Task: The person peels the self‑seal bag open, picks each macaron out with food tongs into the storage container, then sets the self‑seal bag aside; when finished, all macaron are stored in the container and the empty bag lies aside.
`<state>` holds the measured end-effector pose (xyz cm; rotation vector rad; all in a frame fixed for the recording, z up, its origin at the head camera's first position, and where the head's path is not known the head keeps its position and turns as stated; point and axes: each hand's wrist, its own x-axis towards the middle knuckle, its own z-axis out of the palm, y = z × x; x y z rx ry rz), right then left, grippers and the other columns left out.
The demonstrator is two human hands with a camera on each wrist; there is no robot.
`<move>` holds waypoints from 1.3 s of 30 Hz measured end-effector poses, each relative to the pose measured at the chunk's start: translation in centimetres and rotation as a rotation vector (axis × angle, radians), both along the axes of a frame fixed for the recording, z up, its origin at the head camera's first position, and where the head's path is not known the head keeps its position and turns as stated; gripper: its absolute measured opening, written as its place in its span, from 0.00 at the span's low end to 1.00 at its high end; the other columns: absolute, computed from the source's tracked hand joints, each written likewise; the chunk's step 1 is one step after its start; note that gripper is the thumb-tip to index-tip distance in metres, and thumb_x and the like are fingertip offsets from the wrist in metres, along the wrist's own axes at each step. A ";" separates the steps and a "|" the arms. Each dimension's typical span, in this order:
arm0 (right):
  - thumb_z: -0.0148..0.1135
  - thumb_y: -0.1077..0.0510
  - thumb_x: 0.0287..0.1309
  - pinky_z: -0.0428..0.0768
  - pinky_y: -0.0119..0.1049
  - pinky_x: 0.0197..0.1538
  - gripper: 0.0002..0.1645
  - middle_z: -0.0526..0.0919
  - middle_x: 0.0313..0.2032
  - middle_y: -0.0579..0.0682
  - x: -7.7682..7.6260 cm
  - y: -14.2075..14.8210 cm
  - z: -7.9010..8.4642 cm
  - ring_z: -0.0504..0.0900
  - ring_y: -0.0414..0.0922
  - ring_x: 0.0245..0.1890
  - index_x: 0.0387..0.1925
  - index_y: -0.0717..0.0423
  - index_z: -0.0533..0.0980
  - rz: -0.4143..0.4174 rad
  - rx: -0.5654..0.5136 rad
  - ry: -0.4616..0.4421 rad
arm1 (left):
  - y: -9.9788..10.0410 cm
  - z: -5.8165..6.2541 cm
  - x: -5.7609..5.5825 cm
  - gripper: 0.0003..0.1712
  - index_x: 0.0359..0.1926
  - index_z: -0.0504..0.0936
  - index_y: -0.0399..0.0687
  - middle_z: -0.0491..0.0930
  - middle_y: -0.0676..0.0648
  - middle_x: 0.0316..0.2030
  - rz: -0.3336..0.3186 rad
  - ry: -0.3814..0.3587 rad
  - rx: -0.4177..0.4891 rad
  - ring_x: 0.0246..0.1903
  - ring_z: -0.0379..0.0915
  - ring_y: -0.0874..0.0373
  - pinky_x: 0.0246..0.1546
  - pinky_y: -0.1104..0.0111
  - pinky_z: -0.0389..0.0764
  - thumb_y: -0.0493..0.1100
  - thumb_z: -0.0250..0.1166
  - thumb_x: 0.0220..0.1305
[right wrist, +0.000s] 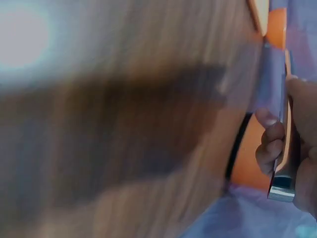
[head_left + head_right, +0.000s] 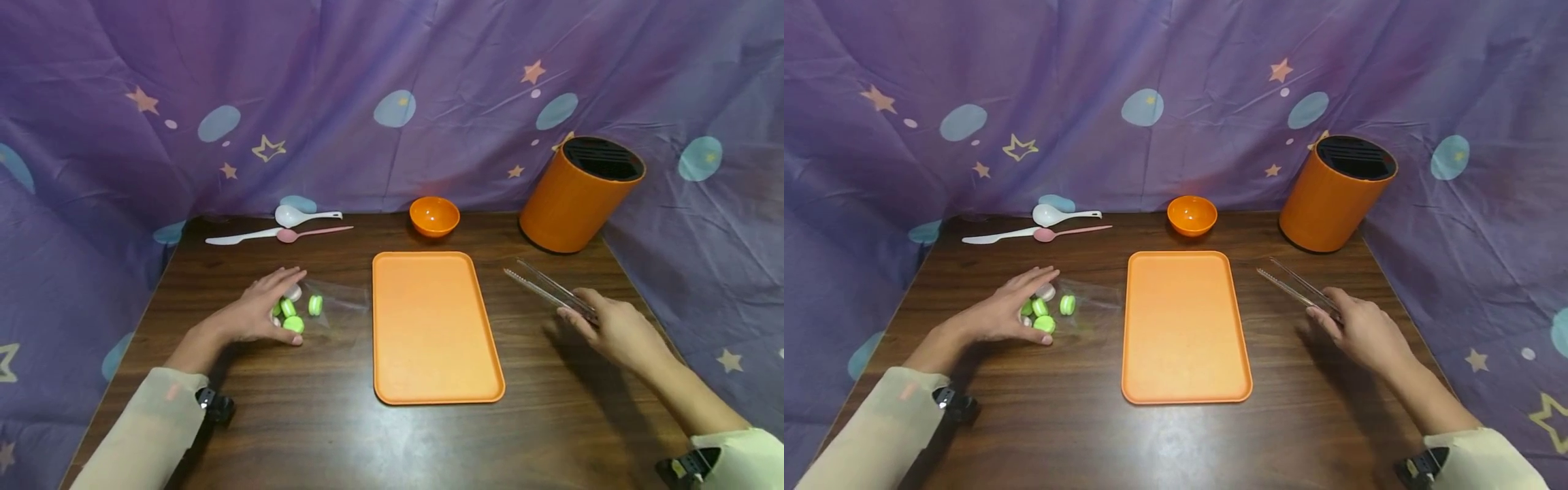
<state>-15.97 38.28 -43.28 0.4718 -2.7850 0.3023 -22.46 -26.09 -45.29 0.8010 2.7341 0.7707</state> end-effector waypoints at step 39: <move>0.68 0.42 0.78 0.79 0.40 0.25 0.19 0.81 0.24 0.44 -1.7 -27.4 1.8 0.79 0.43 0.22 0.43 0.55 0.85 0.363 0.103 -0.241 | -0.7 -0.2 -0.1 0.68 0.87 0.61 0.48 0.52 0.34 0.88 0.010 -0.061 0.026 0.87 0.39 0.26 0.77 0.17 0.38 0.60 0.88 0.53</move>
